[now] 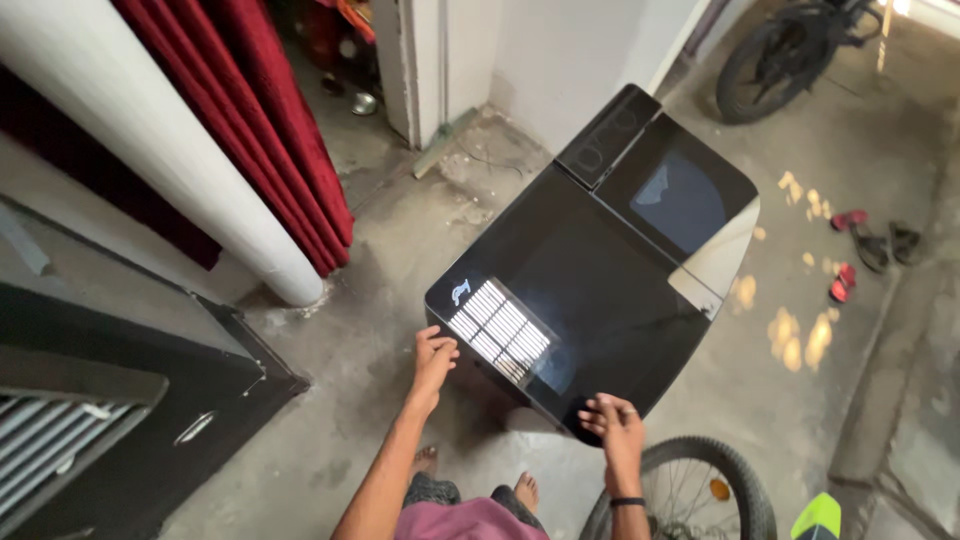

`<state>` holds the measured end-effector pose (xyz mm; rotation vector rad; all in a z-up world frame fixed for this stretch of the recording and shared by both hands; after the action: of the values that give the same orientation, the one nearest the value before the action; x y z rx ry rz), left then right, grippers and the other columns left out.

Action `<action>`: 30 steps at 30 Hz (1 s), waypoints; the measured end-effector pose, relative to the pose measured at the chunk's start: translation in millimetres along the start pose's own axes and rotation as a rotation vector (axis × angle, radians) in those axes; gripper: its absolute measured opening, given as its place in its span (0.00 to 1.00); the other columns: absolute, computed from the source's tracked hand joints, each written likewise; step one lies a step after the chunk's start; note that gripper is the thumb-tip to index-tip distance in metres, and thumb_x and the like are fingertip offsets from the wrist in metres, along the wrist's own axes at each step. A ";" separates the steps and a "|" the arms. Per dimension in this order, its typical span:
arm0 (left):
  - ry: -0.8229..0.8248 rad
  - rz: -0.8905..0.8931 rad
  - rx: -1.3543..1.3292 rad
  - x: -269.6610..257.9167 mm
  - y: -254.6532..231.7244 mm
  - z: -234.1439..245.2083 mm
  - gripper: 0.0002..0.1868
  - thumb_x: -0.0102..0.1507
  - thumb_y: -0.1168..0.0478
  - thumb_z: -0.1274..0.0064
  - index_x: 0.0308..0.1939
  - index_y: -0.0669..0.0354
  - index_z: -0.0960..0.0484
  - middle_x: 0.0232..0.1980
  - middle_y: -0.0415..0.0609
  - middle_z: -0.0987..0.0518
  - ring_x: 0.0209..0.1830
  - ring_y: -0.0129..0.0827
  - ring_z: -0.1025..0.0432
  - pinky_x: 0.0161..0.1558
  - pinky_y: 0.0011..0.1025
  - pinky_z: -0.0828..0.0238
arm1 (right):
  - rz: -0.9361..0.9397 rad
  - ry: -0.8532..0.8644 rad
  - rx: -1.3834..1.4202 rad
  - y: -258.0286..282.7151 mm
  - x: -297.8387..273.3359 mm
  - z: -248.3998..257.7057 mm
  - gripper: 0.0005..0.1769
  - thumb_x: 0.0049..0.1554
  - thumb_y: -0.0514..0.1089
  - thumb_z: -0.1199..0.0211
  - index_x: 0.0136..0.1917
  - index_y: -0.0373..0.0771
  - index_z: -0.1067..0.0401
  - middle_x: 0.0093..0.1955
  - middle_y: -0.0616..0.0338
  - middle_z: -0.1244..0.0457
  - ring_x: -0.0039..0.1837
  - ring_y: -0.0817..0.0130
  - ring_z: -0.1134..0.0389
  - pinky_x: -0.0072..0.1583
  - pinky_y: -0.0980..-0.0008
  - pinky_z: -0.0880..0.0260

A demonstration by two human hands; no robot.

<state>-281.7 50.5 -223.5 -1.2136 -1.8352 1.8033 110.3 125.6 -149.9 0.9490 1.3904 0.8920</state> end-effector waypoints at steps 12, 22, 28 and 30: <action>-0.017 -0.277 0.437 25.8 -102.9 12.8 0.31 0.61 0.62 0.41 0.67 0.61 0.34 0.58 0.55 0.28 0.47 0.37 0.26 0.50 0.35 0.26 | -0.315 0.244 -0.110 -73.6 -62.0 -136.8 0.43 0.59 0.67 0.44 0.71 0.30 0.36 0.67 0.57 0.34 0.63 0.65 0.28 0.62 0.62 0.29; -0.015 -0.342 0.709 28.3 -136.3 8.2 0.27 0.59 0.64 0.38 0.60 0.58 0.30 0.55 0.57 0.25 0.51 0.48 0.26 0.53 0.42 0.29 | -0.589 0.182 0.351 -110.1 -42.0 -171.5 0.58 0.53 0.79 0.46 0.72 0.24 0.39 0.67 0.48 0.34 0.63 0.59 0.30 0.61 0.61 0.29; -0.022 -0.285 0.821 27.9 -149.7 6.5 0.25 0.57 0.64 0.36 0.54 0.56 0.29 0.52 0.53 0.23 0.51 0.49 0.26 0.50 0.45 0.31 | -0.618 0.180 0.394 -102.5 -48.5 -173.5 0.61 0.50 0.79 0.41 0.76 0.27 0.43 0.70 0.50 0.37 0.64 0.59 0.31 0.60 0.61 0.29; 0.008 -0.270 0.817 27.2 -153.2 8.5 0.24 0.57 0.63 0.35 0.54 0.57 0.28 0.52 0.52 0.23 0.50 0.48 0.25 0.50 0.45 0.30 | -0.645 0.145 0.405 -104.0 -51.0 -175.5 0.63 0.48 0.80 0.41 0.76 0.28 0.44 0.70 0.49 0.38 0.64 0.57 0.31 0.59 0.60 0.29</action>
<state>-358.2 86.3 -92.6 -0.6211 -0.9838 2.0402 -69.3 41.8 -220.1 0.6581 1.8935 0.1958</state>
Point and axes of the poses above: each hand's wrist, its own x-axis towards the middle knuckle, its own z-axis out of the back of the hand, y = z × x, the point moved 8 cm from there along x, towards the middle knuckle
